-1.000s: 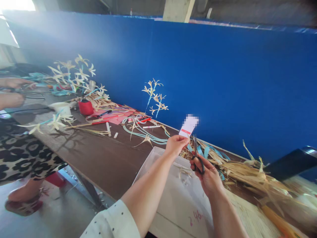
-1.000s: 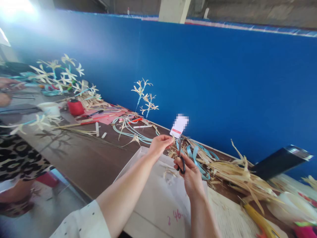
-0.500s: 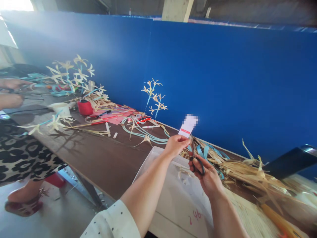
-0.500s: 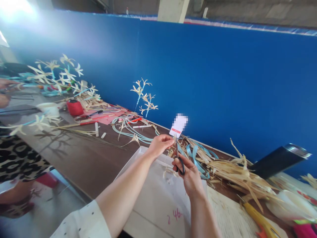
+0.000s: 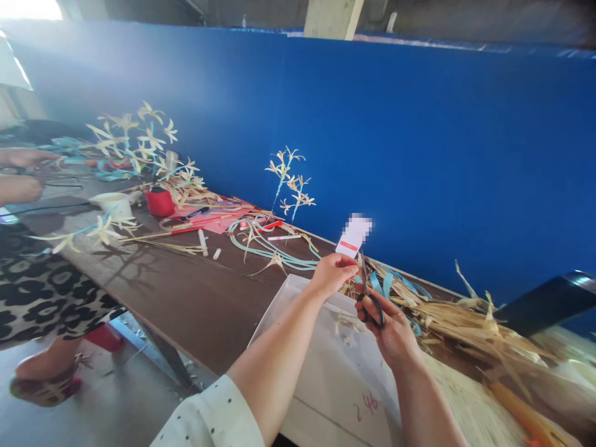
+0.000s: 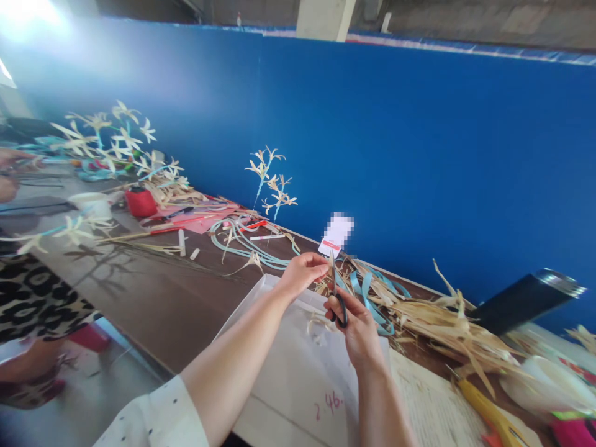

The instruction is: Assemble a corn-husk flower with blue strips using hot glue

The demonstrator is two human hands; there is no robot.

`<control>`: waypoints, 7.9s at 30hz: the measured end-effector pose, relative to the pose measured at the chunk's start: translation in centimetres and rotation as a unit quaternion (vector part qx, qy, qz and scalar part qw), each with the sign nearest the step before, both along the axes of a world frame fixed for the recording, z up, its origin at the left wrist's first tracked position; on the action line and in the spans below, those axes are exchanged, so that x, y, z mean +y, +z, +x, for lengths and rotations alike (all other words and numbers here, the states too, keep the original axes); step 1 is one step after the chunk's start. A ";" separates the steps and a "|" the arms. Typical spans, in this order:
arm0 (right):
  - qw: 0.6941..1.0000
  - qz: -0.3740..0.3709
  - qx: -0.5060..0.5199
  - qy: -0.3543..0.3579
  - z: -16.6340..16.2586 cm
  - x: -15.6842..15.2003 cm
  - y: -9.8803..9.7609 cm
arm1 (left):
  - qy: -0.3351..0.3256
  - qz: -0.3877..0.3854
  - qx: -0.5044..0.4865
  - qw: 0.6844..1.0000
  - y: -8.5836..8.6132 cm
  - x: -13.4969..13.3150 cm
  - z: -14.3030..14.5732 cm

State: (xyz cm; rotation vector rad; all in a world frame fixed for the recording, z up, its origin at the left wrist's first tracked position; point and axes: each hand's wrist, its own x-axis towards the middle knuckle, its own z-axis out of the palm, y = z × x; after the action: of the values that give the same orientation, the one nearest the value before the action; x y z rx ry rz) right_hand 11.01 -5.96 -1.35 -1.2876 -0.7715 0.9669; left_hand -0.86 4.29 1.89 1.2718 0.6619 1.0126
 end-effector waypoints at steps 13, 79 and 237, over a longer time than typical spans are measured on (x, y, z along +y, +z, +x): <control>0.999 0.003 -0.053 0.001 0.3 0.3 -0.6 | 0.006 -0.007 -0.016 1.000 0.0 -0.2 0.2; 0.999 -0.029 -0.008 0.010 -0.2 0.3 -0.6 | 0.031 -0.139 -0.085 0.986 0.1 0.5 -0.3; 0.816 -0.232 -0.487 -0.208 6.5 -0.6 0.0 | 0.014 -0.003 -0.017 1.000 -0.3 0.6 -0.1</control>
State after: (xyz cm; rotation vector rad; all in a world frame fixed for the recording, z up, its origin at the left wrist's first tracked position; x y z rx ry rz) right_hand 17.47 -6.57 -1.33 -2.3275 -0.9665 0.0490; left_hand -0.98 4.87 1.58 1.2404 0.6583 1.0523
